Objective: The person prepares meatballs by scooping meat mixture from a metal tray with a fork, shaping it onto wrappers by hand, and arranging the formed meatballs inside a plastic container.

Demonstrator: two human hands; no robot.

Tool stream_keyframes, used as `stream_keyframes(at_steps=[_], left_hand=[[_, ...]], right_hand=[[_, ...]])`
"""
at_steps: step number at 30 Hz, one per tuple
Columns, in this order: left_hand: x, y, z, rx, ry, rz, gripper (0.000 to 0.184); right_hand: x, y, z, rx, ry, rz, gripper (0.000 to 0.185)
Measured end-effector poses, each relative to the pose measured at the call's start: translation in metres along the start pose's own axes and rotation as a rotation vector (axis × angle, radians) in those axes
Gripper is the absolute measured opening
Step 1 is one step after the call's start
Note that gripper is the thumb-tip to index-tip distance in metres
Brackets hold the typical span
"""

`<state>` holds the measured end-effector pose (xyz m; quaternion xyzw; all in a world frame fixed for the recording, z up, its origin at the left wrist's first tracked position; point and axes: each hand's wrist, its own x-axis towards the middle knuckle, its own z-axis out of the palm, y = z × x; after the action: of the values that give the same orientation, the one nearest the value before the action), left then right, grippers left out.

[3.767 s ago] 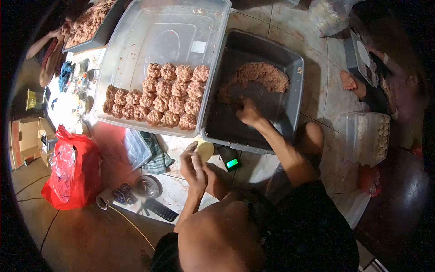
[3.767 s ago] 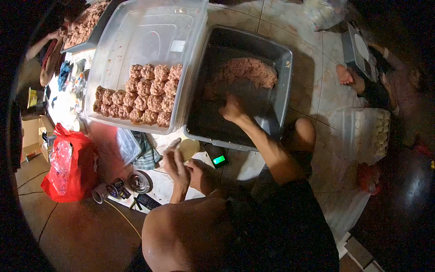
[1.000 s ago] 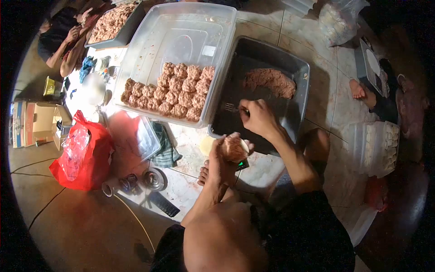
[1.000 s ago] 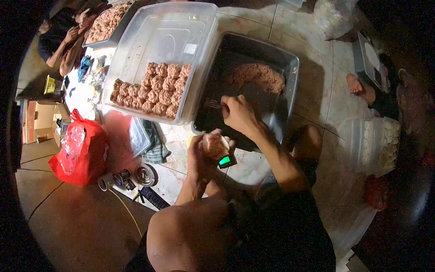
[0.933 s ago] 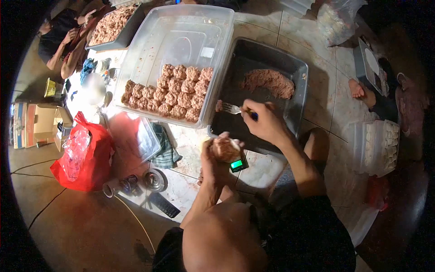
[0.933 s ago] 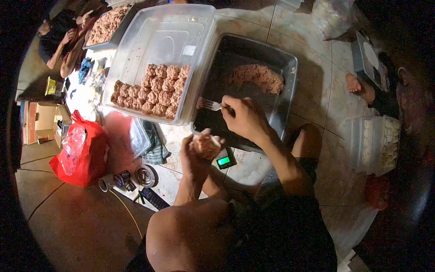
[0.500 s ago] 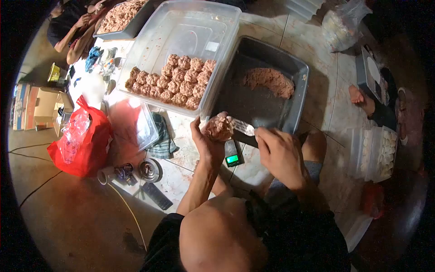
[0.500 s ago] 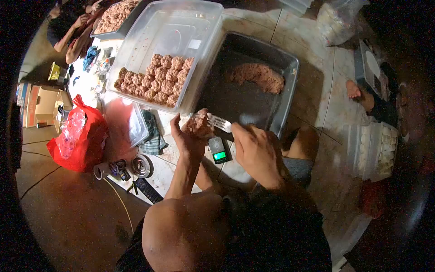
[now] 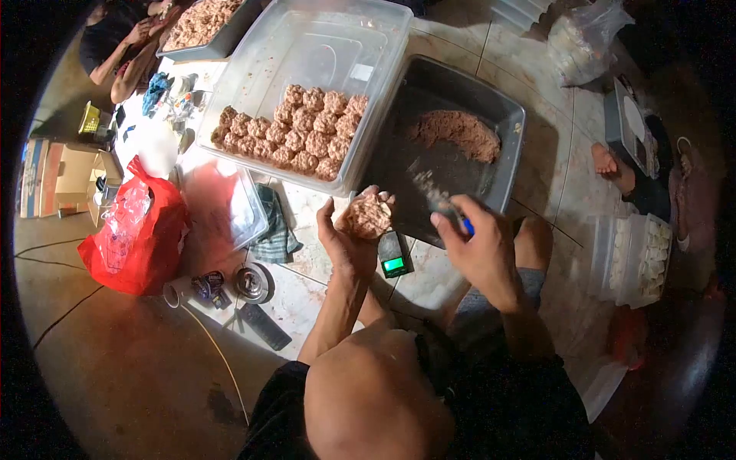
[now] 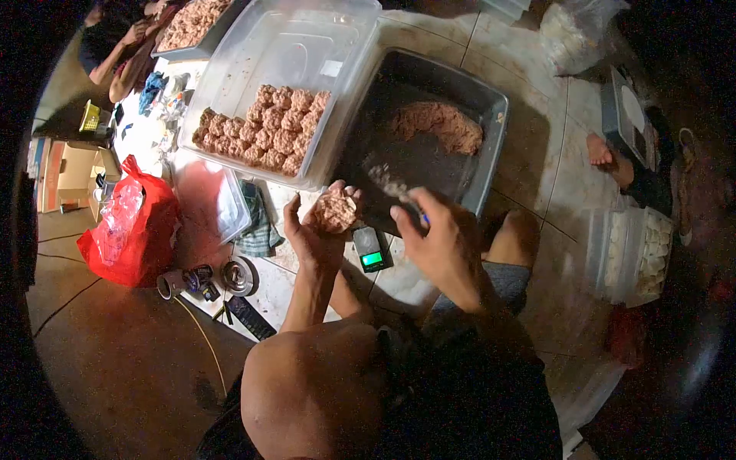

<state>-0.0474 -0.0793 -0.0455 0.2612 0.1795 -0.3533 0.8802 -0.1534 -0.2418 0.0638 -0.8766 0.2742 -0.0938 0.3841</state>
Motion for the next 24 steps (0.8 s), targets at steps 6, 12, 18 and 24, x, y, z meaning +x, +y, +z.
stream_keyframes(at_steps=[6, 12, 18, 24], left_hand=[[-0.007, -0.008, 0.002, -0.067, 0.020, -0.217, 0.075], [-0.006, 0.015, -0.009, 0.803, -0.460, 0.127, 0.035], [0.026, 0.013, 0.006, 1.138, -0.358, 0.475, 0.018], [0.022, 0.029, 0.013, 1.438, -0.475, 0.751, 0.022]], right_hand=[[0.012, 0.024, 0.049, 0.130, -0.184, 0.010, 0.025], [0.027, -0.020, -0.006, 0.438, -0.363, -0.031, 0.024], [0.090, 0.064, 0.027, -0.182, 0.102, -0.072, 0.019], [0.128, 0.161, 0.069, -0.541, -0.088, 0.109, 0.027]])
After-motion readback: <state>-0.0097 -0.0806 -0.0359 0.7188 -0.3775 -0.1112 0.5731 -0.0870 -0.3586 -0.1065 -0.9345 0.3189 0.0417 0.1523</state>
